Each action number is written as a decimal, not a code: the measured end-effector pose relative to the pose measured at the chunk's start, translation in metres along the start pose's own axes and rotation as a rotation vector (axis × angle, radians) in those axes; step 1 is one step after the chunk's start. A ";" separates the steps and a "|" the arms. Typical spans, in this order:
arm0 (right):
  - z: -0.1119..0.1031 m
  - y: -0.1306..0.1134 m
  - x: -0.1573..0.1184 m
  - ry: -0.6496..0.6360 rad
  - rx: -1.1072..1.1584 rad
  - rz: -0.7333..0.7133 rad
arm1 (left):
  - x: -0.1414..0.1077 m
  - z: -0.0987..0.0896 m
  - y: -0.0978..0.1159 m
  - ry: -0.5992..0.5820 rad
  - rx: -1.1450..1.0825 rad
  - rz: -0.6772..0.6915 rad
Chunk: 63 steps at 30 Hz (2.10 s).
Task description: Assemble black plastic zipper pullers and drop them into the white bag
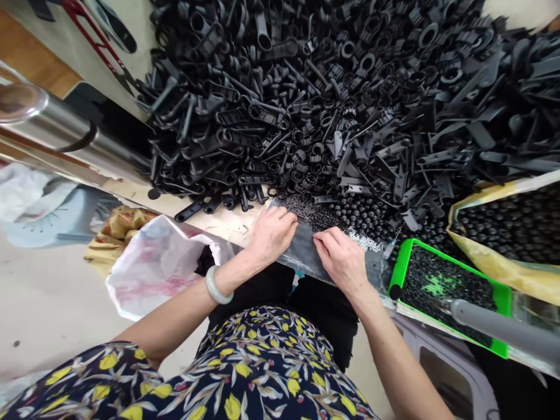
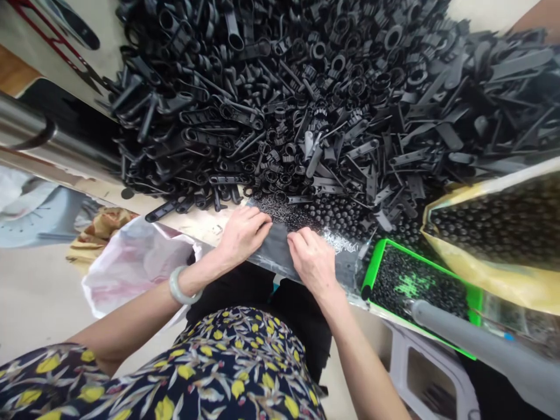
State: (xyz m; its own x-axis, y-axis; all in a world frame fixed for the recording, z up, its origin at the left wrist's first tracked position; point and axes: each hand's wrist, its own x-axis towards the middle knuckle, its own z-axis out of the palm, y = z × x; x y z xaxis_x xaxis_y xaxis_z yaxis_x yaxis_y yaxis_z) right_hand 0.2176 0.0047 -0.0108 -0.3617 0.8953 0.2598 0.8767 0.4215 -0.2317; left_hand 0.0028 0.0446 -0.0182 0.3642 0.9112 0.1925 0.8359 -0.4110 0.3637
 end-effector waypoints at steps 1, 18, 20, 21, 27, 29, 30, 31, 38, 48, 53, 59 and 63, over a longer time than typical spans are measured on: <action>0.000 0.001 0.000 -0.006 0.011 0.020 | -0.002 -0.001 -0.002 0.001 -0.015 -0.007; -0.002 0.001 -0.012 -0.027 0.042 0.023 | -0.001 -0.006 -0.013 0.007 -0.211 0.034; -0.003 -0.001 -0.011 -0.016 0.099 0.055 | -0.007 -0.011 -0.009 0.018 -0.420 -0.085; -0.004 -0.003 -0.010 -0.004 0.143 0.086 | -0.009 -0.012 -0.005 0.026 -0.550 -0.175; -0.006 -0.026 0.012 0.062 0.865 0.499 | -0.011 -0.012 0.022 0.066 -1.159 -0.563; -0.004 -0.034 0.021 0.035 1.122 0.643 | -0.012 -0.013 0.027 0.102 -1.196 -0.534; -0.002 -0.038 0.025 0.021 1.227 0.694 | -0.013 -0.014 0.028 0.123 -1.189 -0.510; -0.001 -0.042 0.028 0.015 1.317 0.734 | -0.014 -0.015 0.028 0.141 -1.174 -0.487; 0.010 -0.056 0.026 0.097 1.466 0.751 | -0.024 -0.020 0.025 0.155 -1.103 -0.490; 0.013 -0.011 0.036 0.028 0.265 0.002 | -0.022 -0.020 0.010 -0.008 -1.176 -0.585; -0.007 0.003 0.003 0.172 0.259 0.214 | -0.022 -0.025 0.019 -0.046 -1.339 -0.754; -0.009 0.006 -0.024 0.074 0.297 0.243 | -0.020 -0.020 0.034 -0.114 -1.523 -0.857; 0.004 -0.001 -0.008 0.037 0.196 0.156 | -0.017 -0.017 0.036 -0.063 -1.526 -0.886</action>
State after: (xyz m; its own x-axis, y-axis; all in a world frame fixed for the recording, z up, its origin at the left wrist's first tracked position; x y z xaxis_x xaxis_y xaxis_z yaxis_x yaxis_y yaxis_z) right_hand 0.2179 -0.0026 -0.0166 -0.2122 0.9472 0.2402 0.8412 0.3022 -0.4484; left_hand 0.0194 0.0136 0.0069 0.1004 0.8390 -0.5348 -0.3070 0.5375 0.7854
